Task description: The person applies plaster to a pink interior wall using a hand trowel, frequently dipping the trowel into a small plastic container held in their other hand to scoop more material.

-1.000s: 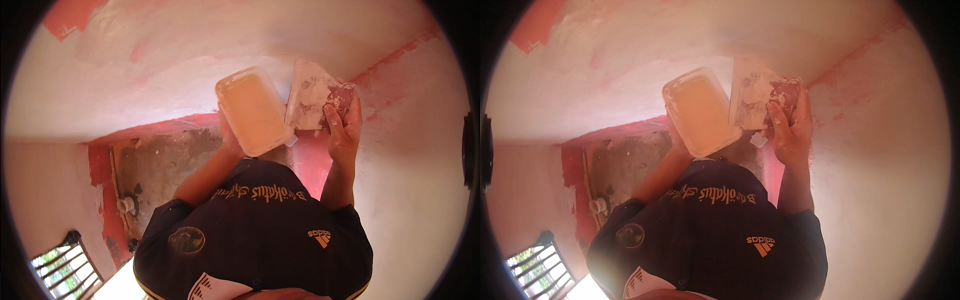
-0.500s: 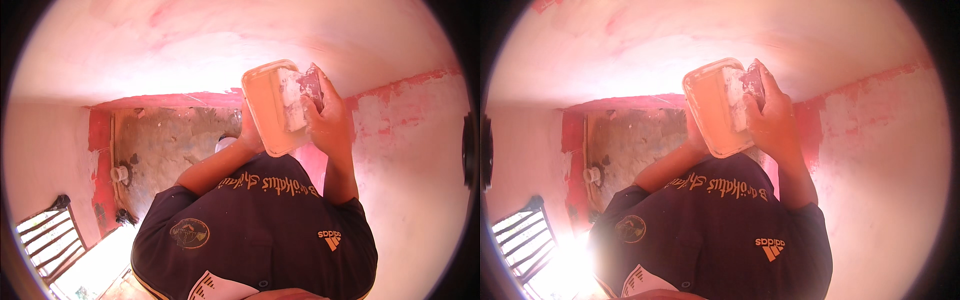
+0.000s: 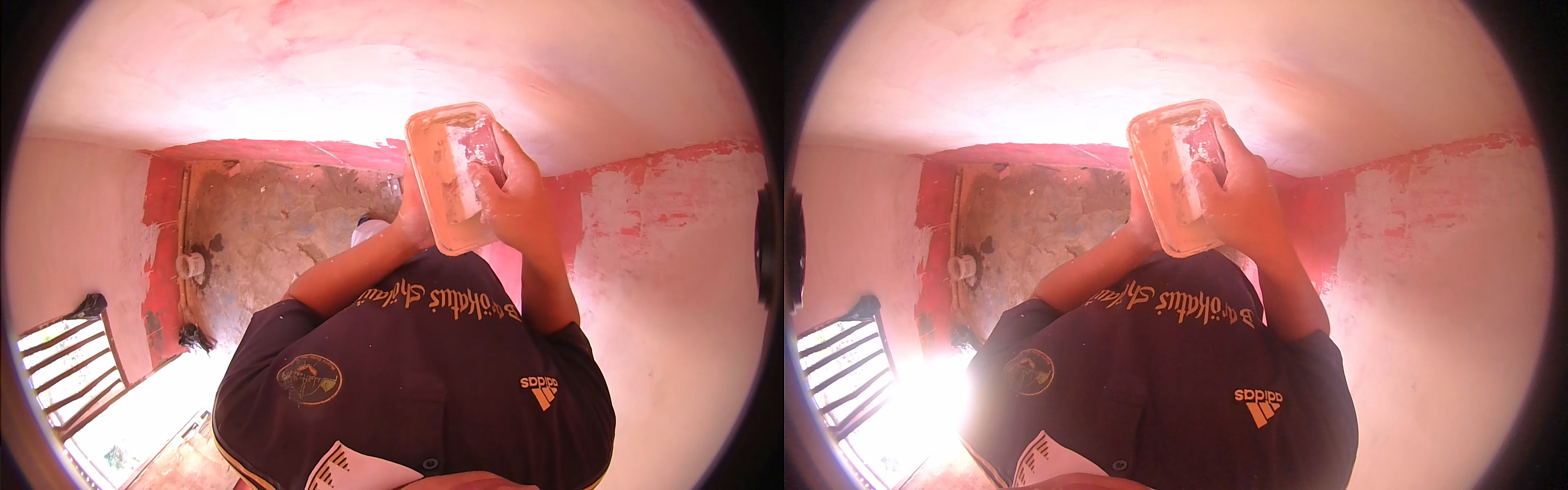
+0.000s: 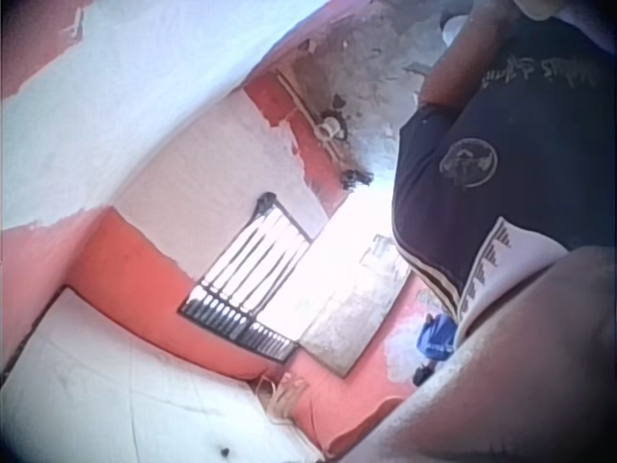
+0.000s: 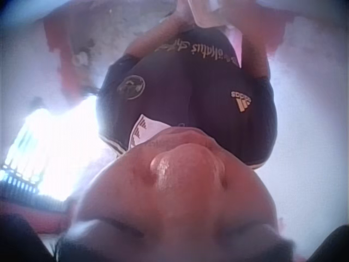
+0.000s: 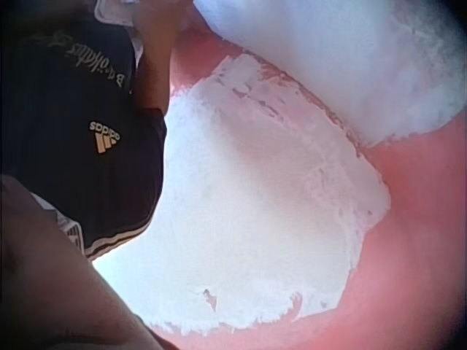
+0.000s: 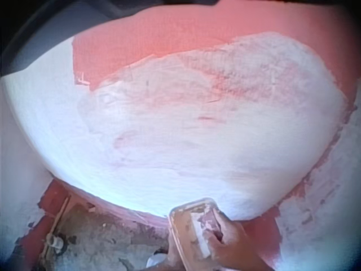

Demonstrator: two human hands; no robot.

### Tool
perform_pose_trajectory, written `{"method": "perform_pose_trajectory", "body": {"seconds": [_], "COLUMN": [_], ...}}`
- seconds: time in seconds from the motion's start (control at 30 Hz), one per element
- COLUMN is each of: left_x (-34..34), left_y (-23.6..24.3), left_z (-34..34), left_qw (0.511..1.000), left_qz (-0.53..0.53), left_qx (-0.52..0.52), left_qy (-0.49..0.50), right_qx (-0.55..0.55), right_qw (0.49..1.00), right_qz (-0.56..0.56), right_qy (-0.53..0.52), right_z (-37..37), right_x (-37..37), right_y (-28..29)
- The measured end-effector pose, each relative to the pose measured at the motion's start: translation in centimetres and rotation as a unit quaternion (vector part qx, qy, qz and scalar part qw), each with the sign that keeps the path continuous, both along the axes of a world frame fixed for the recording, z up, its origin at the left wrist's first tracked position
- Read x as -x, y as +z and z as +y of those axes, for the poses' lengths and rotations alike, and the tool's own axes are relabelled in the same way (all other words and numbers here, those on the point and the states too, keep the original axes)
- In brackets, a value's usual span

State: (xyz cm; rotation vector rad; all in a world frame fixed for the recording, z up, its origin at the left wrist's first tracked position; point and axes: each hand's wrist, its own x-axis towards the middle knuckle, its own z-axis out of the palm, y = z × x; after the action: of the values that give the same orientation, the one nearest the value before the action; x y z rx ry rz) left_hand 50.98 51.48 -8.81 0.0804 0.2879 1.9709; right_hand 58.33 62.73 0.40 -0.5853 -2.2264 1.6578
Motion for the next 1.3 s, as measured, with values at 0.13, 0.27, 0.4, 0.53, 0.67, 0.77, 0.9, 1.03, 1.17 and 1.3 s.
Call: {"method": "perform_pose_trajectory", "body": {"seconds": [0.13,0.27,0.4,0.53,0.67,0.77,0.9,1.03,1.17,1.3], "left_x": [0.1,0.1,-0.2,-0.4,-0.8,-1.4,-2.1,-3.3,-4.2,-3.0], "left_y": [-1.1,-0.3,-0.1,-0.5,0.0,0.2,-0.5,0.6,3.2,3.4], "left_z": [0.2,0.5,1.1,1.5,1.7,1.6,1.2,1.0,0.5,0.1], "left_qw": [1.000,0.999,1.000,1.000,1.000,1.000,0.997,0.999,0.999,0.990], "left_qz": [0.010,0.028,-0.003,0.015,0.014,0.013,0.024,0.037,0.048,-0.004], "left_qx": [-0.029,0.021,0.000,-0.001,-0.003,-0.005,-0.067,-0.010,0.010,-0.137], "left_qy": [-0.003,0.012,-0.014,-0.020,-0.015,-0.017,-0.032,-0.020,-0.004,-0.031], "right_qx": [0.000,0.063,0.117,0.155,0.139,0.141,0.145,0.141,0.143,0.224], "right_qw": [0.999,0.997,0.993,0.987,0.990,0.989,0.989,0.990,0.988,0.966], "right_qz": [-0.027,-0.010,-0.019,-0.021,-0.002,-0.004,-0.006,0.005,0.052,0.095], "right_qy": [0.022,0.032,0.029,0.033,0.038,0.036,0.028,-0.003,-0.037,-0.082], "right_z": [0.3,0.9,1.5,1.6,1.8,1.6,1.3,1.6,2.1,2.1], "right_x": [0.0,-0.2,-0.7,-1.2,-1.8,-2.5,-3.6,-5.0,-6.1,-5.9], "right_y": [-0.4,-0.2,0.7,2.4,2.7,3.2,2.8,2.1,2.0,3.7]}}
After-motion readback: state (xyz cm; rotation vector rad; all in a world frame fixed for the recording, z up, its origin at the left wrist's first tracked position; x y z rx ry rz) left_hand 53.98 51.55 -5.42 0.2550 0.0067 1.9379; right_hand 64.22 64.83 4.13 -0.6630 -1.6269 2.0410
